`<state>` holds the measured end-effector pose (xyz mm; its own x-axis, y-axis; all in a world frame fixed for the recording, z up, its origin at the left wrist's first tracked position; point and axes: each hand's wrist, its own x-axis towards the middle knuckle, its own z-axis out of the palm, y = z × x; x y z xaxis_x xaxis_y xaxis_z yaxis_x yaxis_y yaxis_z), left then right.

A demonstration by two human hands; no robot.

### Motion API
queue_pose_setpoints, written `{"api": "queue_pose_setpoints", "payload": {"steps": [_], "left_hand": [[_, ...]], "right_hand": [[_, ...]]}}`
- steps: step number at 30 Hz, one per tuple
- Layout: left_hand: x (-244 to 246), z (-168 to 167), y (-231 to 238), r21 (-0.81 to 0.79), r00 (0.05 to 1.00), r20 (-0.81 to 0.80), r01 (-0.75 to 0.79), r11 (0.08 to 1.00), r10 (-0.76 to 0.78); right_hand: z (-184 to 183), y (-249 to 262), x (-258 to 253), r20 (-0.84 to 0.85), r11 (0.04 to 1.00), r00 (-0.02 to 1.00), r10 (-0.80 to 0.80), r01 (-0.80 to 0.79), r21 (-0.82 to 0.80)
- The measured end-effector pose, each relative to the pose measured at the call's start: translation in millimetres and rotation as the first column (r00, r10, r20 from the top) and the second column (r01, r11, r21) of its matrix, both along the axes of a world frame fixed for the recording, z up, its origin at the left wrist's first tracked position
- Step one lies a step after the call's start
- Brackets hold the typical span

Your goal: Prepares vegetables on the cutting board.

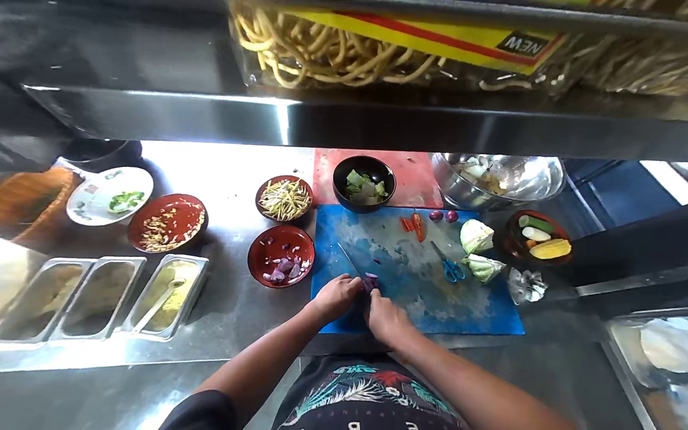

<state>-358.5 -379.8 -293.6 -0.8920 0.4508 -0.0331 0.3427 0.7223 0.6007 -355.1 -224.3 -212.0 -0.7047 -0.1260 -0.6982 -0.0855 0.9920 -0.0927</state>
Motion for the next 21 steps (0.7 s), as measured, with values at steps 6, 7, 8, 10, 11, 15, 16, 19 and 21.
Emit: {"api": "queue_pose_setpoints", "payload": {"steps": [6,7,8,10,11,15,16,19,21], "left_hand": [[0,-2,-1,0.006,1.0,-0.006,0.013,1.0,-0.013],[-1,-1,-2,0.005,1.0,-0.009,0.014,1.0,-0.014],[-1,-1,-2,0.002,1.0,-0.004,0.015,1.0,-0.015],[-1,2,-1,-0.015,1.0,0.023,0.011,1.0,-0.011],[-1,3,-2,-0.017,0.999,0.038,0.007,1.0,-0.007],[1,5,-1,-0.01,0.994,0.102,-0.037,0.999,0.038],[1,7,-3,-0.01,0.992,0.115,-0.057,0.998,0.058],[16,7,-6,0.032,0.983,-0.087,-0.16,0.987,0.162],[27,8,-2,0.076,0.923,-0.347,-0.152,0.985,0.169]], "right_hand": [[14,-7,-3,0.026,0.997,0.998,0.054,-0.055,0.047],[15,-9,-1,0.024,0.998,0.999,0.045,-0.046,0.05],[9,-9,2,0.014,0.999,1.0,0.026,-0.026,0.041],[-13,-7,11,-0.041,1.0,0.999,-0.019,0.019,0.001],[-17,-6,11,-0.055,1.0,0.998,-0.024,0.024,-0.008],[4,2,-3,-0.025,1.0,1.0,0.008,-0.008,-0.01],[15,7,-6,-0.042,1.0,0.999,0.007,-0.008,-0.017],[40,33,-7,-0.143,0.997,0.99,0.006,-0.018,-0.08],[46,51,-5,-0.206,0.993,0.978,0.036,-0.058,-0.102]]}}
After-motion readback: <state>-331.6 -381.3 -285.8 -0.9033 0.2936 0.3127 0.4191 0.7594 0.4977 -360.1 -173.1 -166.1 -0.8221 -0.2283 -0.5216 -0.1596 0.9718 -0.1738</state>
